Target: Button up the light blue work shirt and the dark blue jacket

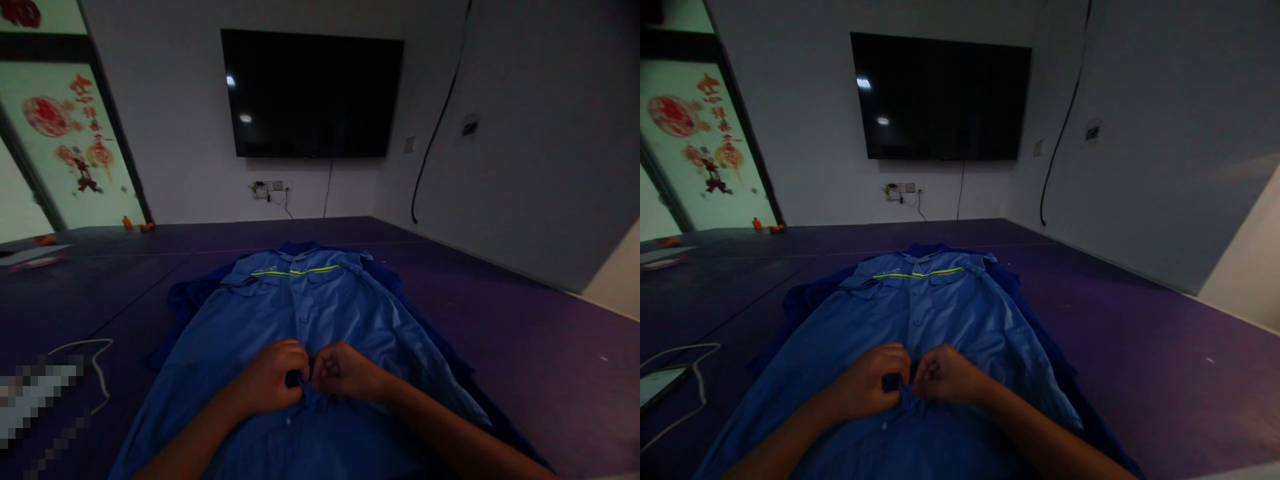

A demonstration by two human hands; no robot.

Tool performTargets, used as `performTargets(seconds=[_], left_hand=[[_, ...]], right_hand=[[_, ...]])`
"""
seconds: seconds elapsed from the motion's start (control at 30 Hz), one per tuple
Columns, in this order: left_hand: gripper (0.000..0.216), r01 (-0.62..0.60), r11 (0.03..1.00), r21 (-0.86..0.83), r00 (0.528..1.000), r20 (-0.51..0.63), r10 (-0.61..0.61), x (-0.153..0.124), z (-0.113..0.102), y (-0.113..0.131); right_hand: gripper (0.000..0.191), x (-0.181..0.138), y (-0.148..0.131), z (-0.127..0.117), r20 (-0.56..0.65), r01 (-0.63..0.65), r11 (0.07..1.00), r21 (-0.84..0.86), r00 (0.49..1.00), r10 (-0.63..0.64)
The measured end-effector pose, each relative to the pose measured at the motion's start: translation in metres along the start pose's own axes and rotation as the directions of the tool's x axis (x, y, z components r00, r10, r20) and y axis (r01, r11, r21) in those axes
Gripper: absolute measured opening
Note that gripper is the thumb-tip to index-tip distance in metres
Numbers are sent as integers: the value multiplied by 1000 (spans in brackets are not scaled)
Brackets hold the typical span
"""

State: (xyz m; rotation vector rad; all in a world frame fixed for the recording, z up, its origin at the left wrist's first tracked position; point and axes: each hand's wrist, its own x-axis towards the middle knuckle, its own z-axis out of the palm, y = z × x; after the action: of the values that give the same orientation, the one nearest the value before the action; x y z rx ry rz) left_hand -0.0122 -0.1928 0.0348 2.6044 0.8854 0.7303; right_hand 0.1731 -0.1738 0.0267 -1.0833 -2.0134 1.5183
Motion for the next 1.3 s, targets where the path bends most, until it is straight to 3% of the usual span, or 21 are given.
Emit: performTargets(seconds=[0.53,1.3], left_hand=[[14,18,1000,6,998,-59,-17,-2,4,-2],[14,55,998,40,997,-48,-53,-3,4,-1]], right_hand=[[9,0,-1,-3,19,-7,999,41,1000,6],[10,-2,-2,-3,-15,-65,997,-48,998,64]])
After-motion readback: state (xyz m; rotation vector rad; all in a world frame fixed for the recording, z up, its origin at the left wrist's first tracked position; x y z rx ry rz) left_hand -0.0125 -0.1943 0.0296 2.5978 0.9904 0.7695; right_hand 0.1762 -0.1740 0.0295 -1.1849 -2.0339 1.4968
